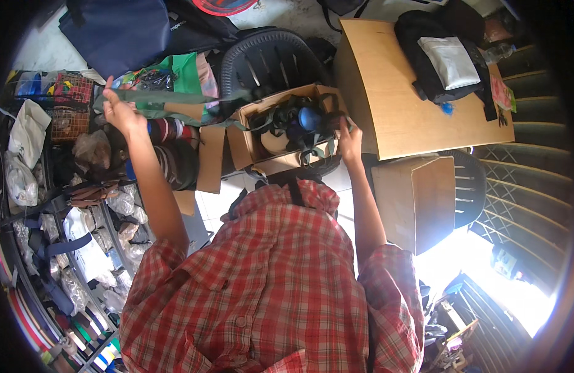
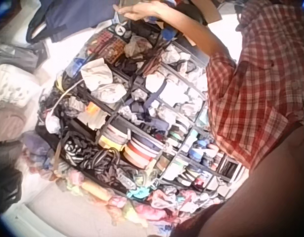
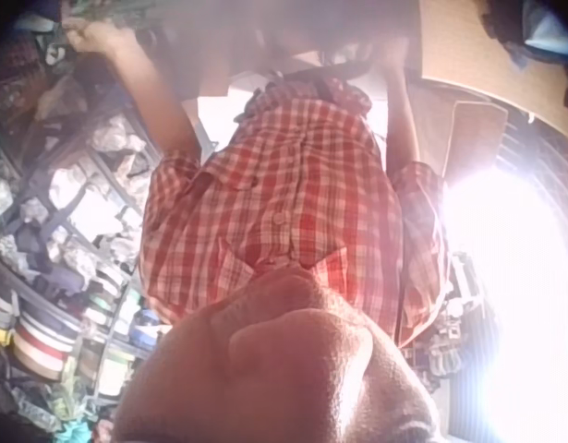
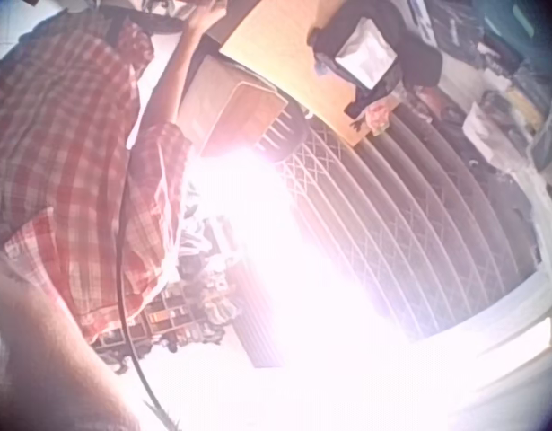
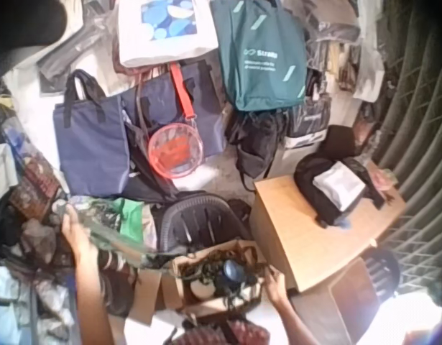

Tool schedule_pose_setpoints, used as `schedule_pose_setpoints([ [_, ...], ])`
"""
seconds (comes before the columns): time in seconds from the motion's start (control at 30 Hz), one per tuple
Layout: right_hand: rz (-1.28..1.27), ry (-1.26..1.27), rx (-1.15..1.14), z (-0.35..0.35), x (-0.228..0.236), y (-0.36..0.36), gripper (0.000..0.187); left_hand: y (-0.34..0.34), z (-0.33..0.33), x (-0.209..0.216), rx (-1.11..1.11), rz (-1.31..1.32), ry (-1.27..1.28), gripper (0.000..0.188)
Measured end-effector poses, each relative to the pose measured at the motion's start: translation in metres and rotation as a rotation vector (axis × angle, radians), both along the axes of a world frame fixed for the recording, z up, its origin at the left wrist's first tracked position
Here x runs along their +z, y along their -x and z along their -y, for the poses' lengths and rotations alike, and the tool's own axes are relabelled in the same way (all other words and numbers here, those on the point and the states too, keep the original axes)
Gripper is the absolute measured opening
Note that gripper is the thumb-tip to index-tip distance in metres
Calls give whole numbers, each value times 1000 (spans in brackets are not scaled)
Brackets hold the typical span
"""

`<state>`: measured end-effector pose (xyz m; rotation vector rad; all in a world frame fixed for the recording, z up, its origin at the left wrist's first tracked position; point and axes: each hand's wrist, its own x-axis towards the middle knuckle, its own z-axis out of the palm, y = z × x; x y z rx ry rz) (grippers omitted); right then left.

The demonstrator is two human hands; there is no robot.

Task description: The person picks up several ribbon spools and rolls of webbing from a cardboard box and places them onto shelves in a workshop area.

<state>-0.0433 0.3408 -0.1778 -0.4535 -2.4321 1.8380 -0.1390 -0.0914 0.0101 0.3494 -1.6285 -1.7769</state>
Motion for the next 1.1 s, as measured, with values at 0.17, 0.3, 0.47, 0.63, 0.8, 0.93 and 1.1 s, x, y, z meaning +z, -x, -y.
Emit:
schedule_pose_setpoints([
  [0.17, 37, -39, 160, -3, -32, 18, 34, -13, -12, 18, -78, -66, -76, 43],
  [0.3, -68, -336, 477, 45, -30, 29, 49, -45, -62, 41, -376, -39, -102, 50],
  [0.47, 800, 850, 768, 119, 43, 28, 78, -80, -102, 54, -471, 17, -270, 50],
  [0.63, 801, 1391, 710, 146, 40, 23, 70, -133, -103, 9, -636, 225, -471, 44],
  [0.8, 610, 1399, 317, 134, 20, 29, 28, -194, -86, -48, -819, 286, -704, 41],
  [0.93, 323, 1395, 391, 107, 40, 39, 15, -214, -70, -109, -724, 712, -354, 40],
  [1.1, 147, 753, 463, 112, 98, 30, 25, -215, -57, -136, -923, 1265, 361, 45],
])
